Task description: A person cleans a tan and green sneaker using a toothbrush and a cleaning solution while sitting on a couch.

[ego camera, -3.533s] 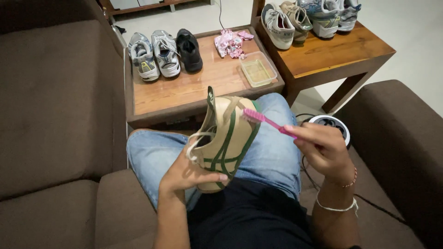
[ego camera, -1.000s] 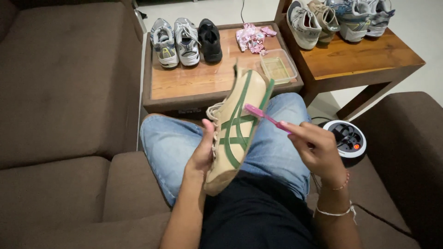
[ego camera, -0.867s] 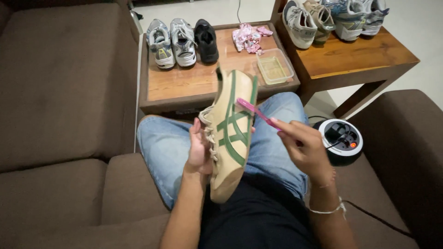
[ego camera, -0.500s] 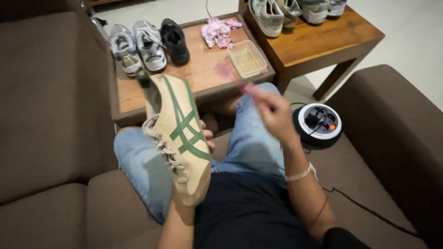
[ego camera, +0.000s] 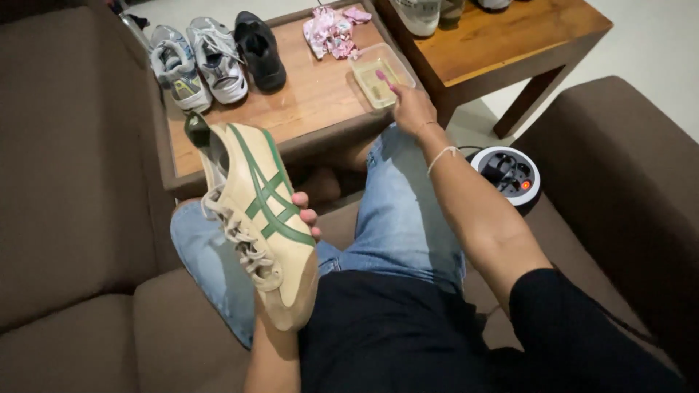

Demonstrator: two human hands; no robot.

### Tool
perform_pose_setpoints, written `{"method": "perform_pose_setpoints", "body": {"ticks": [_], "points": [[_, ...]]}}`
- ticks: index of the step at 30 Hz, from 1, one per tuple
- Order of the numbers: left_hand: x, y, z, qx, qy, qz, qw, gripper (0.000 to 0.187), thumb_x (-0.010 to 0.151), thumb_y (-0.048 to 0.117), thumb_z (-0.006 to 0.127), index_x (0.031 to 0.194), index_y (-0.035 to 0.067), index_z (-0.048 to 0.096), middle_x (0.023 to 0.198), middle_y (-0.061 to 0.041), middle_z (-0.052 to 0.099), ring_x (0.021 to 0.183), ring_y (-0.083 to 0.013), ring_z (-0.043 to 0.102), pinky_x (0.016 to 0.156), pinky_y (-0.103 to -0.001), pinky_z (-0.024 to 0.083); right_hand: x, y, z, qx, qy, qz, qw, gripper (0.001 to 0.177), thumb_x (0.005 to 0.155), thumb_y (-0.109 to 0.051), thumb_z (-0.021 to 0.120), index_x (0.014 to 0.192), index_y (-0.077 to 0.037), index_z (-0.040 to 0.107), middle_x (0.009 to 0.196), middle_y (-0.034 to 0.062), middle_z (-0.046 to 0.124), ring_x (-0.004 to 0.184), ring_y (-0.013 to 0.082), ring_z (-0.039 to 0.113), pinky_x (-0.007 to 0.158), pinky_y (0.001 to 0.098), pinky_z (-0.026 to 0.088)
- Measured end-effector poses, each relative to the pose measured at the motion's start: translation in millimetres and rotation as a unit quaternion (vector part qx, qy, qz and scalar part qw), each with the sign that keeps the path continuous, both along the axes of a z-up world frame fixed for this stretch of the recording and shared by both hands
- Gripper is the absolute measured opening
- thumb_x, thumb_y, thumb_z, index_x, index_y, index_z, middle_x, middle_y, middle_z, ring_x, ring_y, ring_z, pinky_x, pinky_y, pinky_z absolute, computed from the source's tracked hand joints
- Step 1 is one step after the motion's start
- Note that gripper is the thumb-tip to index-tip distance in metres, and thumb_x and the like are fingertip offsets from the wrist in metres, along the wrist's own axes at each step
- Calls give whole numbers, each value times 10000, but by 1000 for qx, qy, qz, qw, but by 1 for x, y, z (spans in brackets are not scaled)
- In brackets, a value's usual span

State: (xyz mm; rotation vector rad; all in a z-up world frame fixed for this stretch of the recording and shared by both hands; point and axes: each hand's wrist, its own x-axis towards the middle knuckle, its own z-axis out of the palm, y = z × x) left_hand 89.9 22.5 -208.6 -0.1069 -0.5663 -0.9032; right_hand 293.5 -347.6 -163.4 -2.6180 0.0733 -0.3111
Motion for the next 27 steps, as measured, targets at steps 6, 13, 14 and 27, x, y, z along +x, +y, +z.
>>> {"method": "perform_pose_setpoints", "body": {"ticks": [6, 13, 14, 27], "points": [[32, 2, -29, 13, -38, 35, 999, 1106, 533, 574, 924, 1417, 286, 325, 1380, -64, 372, 1266, -357, 362, 1140, -606, 275, -8, 11, 3, -68, 56, -14, 996, 434, 1021, -264, 533, 1452, -287, 585, 1272, 196, 646, 1167, 403, 663, 922, 577, 556], [-18, -8, 122, 0, -35, -8, 999, 1005, 717, 595, 828, 1426, 124, 293, 1330, -173, 420, 1274, -399, 386, 1123, -536, 330, -39, 25, 44, -58, 81, -3, 995, 442, 1028, -264, 473, 1445, -345, 593, 1316, 195, 648, 1194, 408, 648, 972, 577, 542], [-15, -4, 114, 8, -44, -9, 999, 1049, 683, 619, 840, 1429, 134, 285, 1328, -174, 412, 1281, -414, 379, 1125, -542, 323, -57, 35, 65, 15, 2, 18, 1000, 428, 1032, -180, 447, 1422, -226, 617, 1291, 226, 658, 1180, 430, 642, 979, 571, 526], [-21, -43, 136, -224, -190, -231, 928, 1247, 665, 111, 947, 1606, 354, 166, 1420, -363, 401, 1436, -594, 287, 1207, -685, 193, -302, 96, 150, 177, -313, 426, 831, 226, 923, -14, 626, 1013, -79, 823, 619, 67, 536, 443, 275, 421, 442, 328, 462]]}}
